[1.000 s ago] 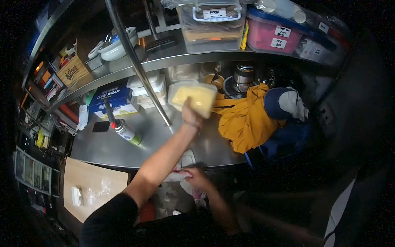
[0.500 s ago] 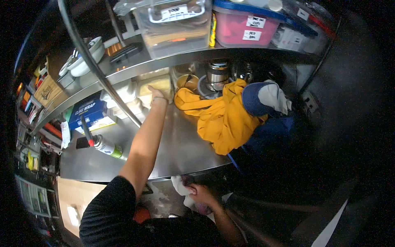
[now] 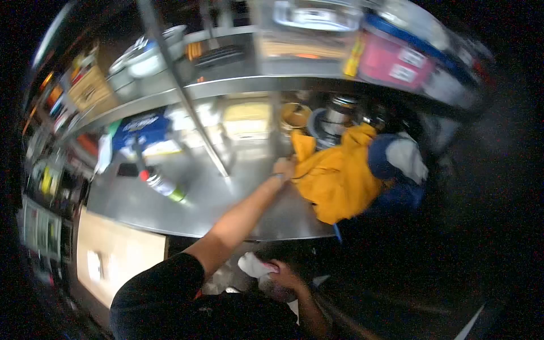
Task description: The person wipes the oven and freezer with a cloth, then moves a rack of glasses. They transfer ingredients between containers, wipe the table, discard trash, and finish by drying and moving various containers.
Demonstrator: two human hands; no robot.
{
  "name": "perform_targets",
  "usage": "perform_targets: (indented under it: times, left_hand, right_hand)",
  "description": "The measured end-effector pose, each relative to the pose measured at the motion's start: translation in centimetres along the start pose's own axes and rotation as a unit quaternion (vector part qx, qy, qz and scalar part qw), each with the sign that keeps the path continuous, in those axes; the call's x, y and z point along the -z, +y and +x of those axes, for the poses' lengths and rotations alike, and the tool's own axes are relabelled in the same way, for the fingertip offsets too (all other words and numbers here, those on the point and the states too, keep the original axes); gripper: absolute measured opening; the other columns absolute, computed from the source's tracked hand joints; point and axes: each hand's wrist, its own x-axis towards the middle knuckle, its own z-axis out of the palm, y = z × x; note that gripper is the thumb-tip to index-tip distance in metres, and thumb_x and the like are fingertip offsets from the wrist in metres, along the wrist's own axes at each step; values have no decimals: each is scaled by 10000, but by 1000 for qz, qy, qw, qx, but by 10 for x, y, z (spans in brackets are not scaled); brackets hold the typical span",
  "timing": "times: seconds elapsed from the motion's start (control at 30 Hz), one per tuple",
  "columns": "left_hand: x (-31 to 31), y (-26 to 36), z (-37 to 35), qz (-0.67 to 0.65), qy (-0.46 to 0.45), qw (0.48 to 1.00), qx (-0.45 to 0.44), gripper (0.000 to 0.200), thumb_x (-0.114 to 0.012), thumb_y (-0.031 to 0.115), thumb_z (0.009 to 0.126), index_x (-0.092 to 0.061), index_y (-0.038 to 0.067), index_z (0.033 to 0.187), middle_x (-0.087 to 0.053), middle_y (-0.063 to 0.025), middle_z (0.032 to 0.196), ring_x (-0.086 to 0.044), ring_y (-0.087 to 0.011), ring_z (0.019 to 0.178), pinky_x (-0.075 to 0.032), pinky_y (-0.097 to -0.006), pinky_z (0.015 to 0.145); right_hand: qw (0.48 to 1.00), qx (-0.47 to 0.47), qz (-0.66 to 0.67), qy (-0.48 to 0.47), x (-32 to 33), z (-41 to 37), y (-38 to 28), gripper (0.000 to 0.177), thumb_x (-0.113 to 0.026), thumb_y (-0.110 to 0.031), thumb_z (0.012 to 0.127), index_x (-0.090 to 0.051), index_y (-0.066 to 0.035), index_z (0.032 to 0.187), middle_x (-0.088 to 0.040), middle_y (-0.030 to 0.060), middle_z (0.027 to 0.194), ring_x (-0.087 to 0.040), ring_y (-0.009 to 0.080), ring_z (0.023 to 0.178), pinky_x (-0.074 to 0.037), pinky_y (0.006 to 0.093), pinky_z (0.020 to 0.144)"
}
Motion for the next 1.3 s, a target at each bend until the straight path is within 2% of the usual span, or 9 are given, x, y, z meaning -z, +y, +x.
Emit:
perform_targets:
  times: [0.07,0.13,0.2,0.27,0.4,0.53,0.7,1.0,1.3]
  left_hand:
    - [8,-11,10,207,-74,967,-131,391,-392,371,874,-591,43,954,-611,-185,884,-606,-329,812,-488,-408,744]
    - [33,3,-31,24,93,987,128,423,-469,379,834,-527,18,1048,-500,-200,1082,-510,-343,1030,-464,-406,806]
    - [66,-17,-92,-61,170,983,-28,476,-473,392,837,-474,1,1108,-471,-246,1049,-494,-396,956,-405,-440,847]
    - [101,-51,-161,-186,96,953,-218,327,-531,255,824,-528,-6,1020,-538,-195,981,-535,-320,907,-432,-385,810]
    - [168,-142,-300,-336,-229,890,-209,201,-528,164,859,-587,27,994,-641,-51,840,-608,-127,736,-486,-279,661]
    - [220,-274,-399,-176,111,978,-31,140,-592,115,801,-623,36,912,-643,-97,913,-618,-186,857,-486,-286,777]
    - [322,-474,-492,56,561,787,251,206,-539,195,771,-619,24,852,-592,-184,890,-547,-350,834,-432,-393,782]
    - [544,-811,-571,-254,657,549,450,533,-627,378,746,-556,-56,1046,-587,-214,1029,-569,-297,948,-467,-361,793]
    - [611,-822,-542,-275,608,538,515,525,-639,398,746,-590,-109,871,-613,-191,892,-594,-277,649,-485,-346,530]
  right_hand:
    - [997,-48,-53,4,5,3,-8,474,-651,-149,697,-519,7,1125,-591,127,1018,-547,177,893,-442,300,796]
    - [998,-42,-34,-42,-1,10,2,477,-657,-152,698,-516,-1,1128,-586,134,1024,-545,178,883,-445,304,784]
    - [996,-52,-15,-77,-10,15,28,479,-663,-155,700,-512,-9,1131,-582,141,1030,-544,180,872,-448,307,773]
    - [979,-190,-78,18,-22,24,62,476,-619,-138,725,-479,-24,1165,-569,144,1060,-561,207,900,-458,336,784]
    - [966,-253,47,-25,-34,21,84,485,-615,-140,728,-467,-20,1174,-566,146,1065,-560,212,907,-457,340,789]
    - [952,-280,97,-71,-50,24,83,495,-611,-142,731,-455,-17,1183,-562,149,1071,-559,217,914,-456,344,794]
    - [941,-309,117,-71,-87,21,66,506,-606,-145,734,-440,-12,1194,-557,151,1078,-558,224,924,-455,349,800]
    - [929,-328,170,0,-179,-5,45,528,-597,-150,741,-412,-4,1213,-549,156,1091,-557,236,940,-452,358,811]
    - [913,-344,207,69,-233,-39,23,550,-588,-155,747,-385,4,1233,-540,161,1105,-555,248,957,-450,367,822]
